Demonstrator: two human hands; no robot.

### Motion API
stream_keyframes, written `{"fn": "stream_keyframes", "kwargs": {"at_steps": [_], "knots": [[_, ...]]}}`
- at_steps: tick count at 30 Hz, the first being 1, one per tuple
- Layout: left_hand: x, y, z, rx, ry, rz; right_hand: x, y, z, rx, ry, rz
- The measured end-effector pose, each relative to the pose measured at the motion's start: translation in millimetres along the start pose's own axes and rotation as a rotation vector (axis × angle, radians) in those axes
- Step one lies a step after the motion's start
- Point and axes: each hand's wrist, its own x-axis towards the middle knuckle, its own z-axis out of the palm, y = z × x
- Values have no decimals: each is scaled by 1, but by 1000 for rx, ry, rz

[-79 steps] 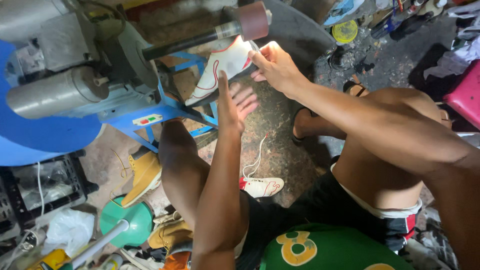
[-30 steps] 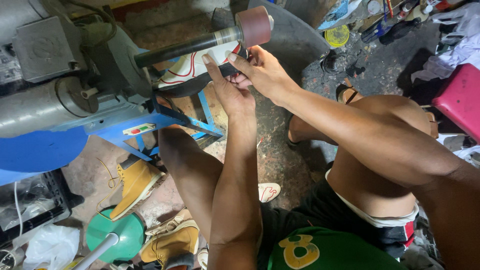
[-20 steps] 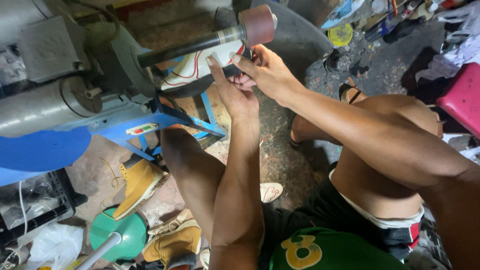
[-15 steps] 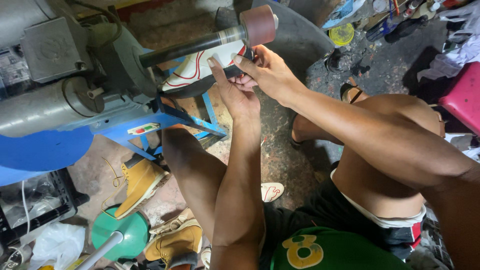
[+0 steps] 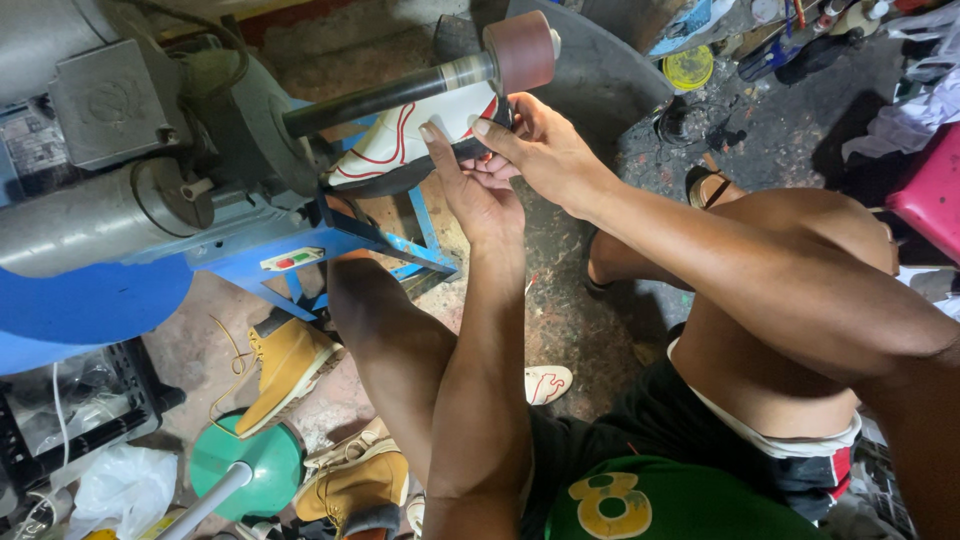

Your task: The person uses a bench grinder to smooth the sole and edges of a white and red shoe. They hold the shoe with both hands, pressing different parts of the sole and upper against the rotating grinding wheel to refine the surface.

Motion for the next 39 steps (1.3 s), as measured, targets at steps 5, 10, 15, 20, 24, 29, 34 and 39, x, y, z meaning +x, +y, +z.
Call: {"fn": "stream_keyframes", "kwargs": {"at_steps": [5,10,15,20,24,29,34,39], "knots": [[-5,3,6,-2,0,-18,-2,-4,0,-94,15,21],[-7,1,1,-38,-85,-6,-4,-1,-2,-61,3,-3],[-8,0,-3,-38,-54,10,-4,7,-2,-78,10,0],[-10,2,4,-18,-40,37,-2,11,-3,-94,15,17],[-13,5,6,-18,-121,42,-1,8,-3,-63,7,21],[-13,5,8,39,-113,51,-1,8,-2,-59,8,13],[-8,1,-1,-5,-95,44,-4,4,-3,-41,1,2],[-6,-1,-5,-48,-94,24,-5,3,-3,-21,-17,-3]]}}
